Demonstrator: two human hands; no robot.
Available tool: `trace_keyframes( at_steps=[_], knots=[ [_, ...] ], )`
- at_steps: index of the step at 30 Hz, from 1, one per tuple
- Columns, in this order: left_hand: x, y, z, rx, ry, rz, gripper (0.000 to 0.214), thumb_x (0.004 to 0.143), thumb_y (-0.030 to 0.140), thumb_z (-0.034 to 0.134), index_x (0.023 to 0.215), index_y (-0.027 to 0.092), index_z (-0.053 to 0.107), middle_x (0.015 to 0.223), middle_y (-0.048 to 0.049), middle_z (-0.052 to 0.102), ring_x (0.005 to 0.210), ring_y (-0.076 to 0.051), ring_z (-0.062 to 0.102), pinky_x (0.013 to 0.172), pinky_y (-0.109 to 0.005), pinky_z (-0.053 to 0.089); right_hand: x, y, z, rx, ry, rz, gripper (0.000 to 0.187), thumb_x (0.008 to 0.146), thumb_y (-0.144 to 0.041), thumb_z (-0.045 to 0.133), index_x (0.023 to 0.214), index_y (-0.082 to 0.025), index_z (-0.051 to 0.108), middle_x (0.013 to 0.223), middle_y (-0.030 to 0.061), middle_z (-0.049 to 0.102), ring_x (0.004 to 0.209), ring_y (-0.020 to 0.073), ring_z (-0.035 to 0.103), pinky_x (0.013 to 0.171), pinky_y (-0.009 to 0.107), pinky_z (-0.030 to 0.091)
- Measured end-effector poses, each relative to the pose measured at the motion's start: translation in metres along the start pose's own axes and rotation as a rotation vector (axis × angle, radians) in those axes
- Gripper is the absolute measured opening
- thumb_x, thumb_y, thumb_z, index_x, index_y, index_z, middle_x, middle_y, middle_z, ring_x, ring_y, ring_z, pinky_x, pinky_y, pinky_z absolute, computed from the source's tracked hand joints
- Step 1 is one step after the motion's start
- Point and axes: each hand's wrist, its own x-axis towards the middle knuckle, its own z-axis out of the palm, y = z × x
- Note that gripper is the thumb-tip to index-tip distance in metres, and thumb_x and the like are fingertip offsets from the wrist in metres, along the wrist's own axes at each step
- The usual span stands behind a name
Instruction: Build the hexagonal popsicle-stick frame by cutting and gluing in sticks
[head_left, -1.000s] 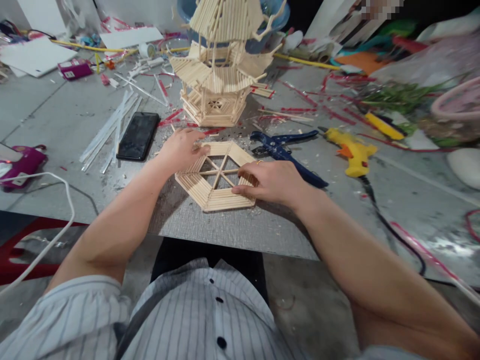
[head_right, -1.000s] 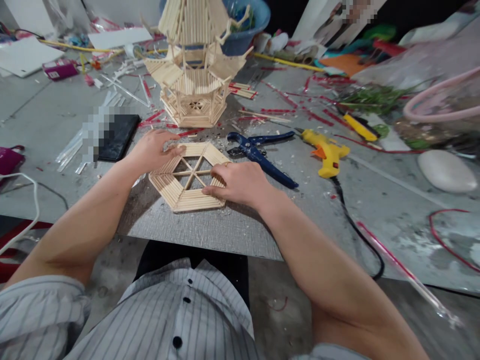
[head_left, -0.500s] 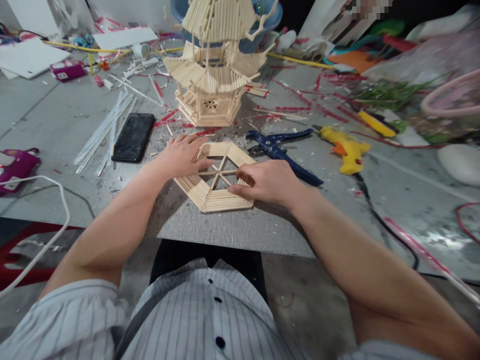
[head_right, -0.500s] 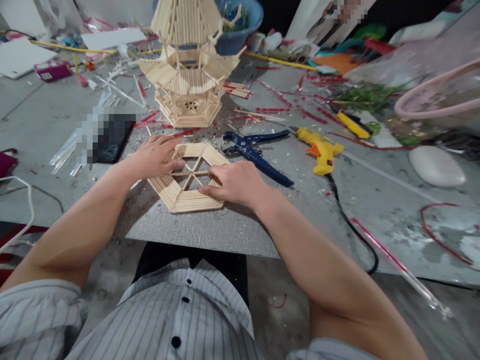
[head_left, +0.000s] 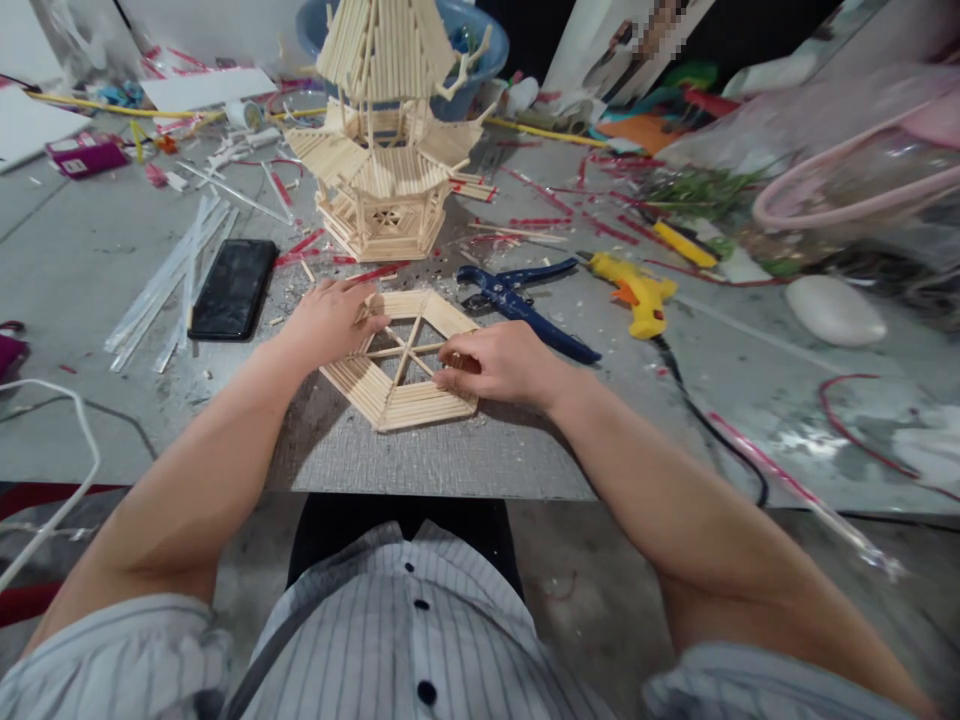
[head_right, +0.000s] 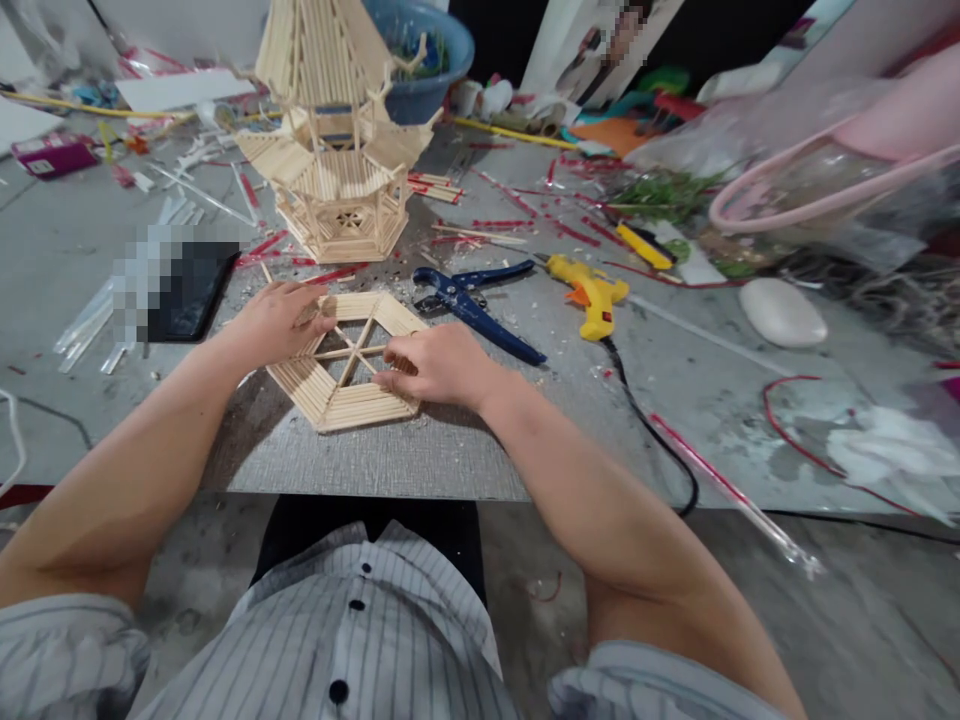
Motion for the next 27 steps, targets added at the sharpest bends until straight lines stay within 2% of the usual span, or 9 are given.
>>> trace_keyframes(
  at_steps=[3,7,11,13,19,23,27],
  knots=[
    [0.001,-0.001,0.002,0.014,0.017,0.015,0.047,0.092,0.044,0.041,0.126,0.014,0.053,0.125,-0.0137,0.061,0.117,-0.026,0.056,0.102,-0.039,0.039,0.001,0.006,0.003,0.065,0.113,0.023,0.034,0.086,-0.045,0.051,0.097,-0.018,0.069,0.079,0.0051,0.07,0.072,0.0163,0.06,0.061,0.026,0.034],
    [0.002,-0.001,0.002,0.018,0.046,0.038,0.04,0.092,0.04,0.042,0.119,0.015,0.058,0.12,-0.0121,0.064,0.112,-0.025,0.059,0.099,-0.038,0.042,0.001,0.022,-0.004,0.093,0.287,0.173,0.027,0.088,-0.037,0.049,0.093,-0.021,0.069,0.088,0.0066,0.07,0.076,0.018,0.061,0.063,0.028,0.037],
    [0.003,-0.002,0.003,0.007,0.08,0.042,0.037,0.09,0.038,0.045,0.115,0.015,0.061,0.111,-0.0116,0.067,0.106,-0.025,0.061,0.094,-0.038,0.044,0.008,0.051,-0.02,0.036,0.361,0.396,0.024,0.087,-0.038,0.049,0.09,-0.023,0.068,0.087,0.0084,0.069,0.078,0.0239,0.061,0.063,0.033,0.04],
    [0.003,-0.003,0.004,0.001,0.102,0.035,0.037,0.09,0.038,0.046,0.114,0.015,0.062,0.109,-0.011,0.068,0.104,-0.025,0.062,0.093,-0.038,0.045,0.018,0.07,-0.025,-0.023,0.382,0.444,0.025,0.087,-0.037,0.047,0.092,-0.024,0.068,0.091,0.0097,0.069,0.083,0.0267,0.062,0.068,0.037,0.042],
    [0.004,-0.004,0.009,-0.082,0.197,0.073,0.035,0.091,0.039,0.046,0.107,0.015,0.066,0.107,-0.0109,0.07,0.101,-0.023,0.063,0.092,-0.038,0.045,0.061,0.122,-0.027,-0.2,0.267,0.646,0.034,0.09,-0.027,0.04,0.11,-0.019,0.066,0.108,0.0163,0.065,0.099,0.0316,0.058,0.081,0.045,0.042],
    [0.005,-0.005,0.009,-0.13,0.222,0.083,0.031,0.089,0.035,0.049,0.103,0.015,0.068,0.102,-0.0111,0.071,0.098,-0.024,0.064,0.091,-0.039,0.046,0.077,0.148,-0.022,-0.297,0.166,0.703,0.032,0.085,-0.016,0.045,0.106,-0.015,0.068,0.104,0.0196,0.065,0.104,0.0335,0.055,0.083,0.046,0.039],
    [0.005,-0.005,0.009,-0.153,0.249,0.043,0.028,0.087,0.031,0.052,0.101,0.014,0.069,0.1,-0.0115,0.071,0.097,-0.025,0.063,0.09,-0.041,0.047,0.085,0.157,-0.02,-0.378,0.055,0.727,0.027,0.084,-0.012,0.047,0.1,-0.011,0.068,0.1,0.0205,0.065,0.1,0.0302,0.056,0.085,0.044,0.036]
  ],
)
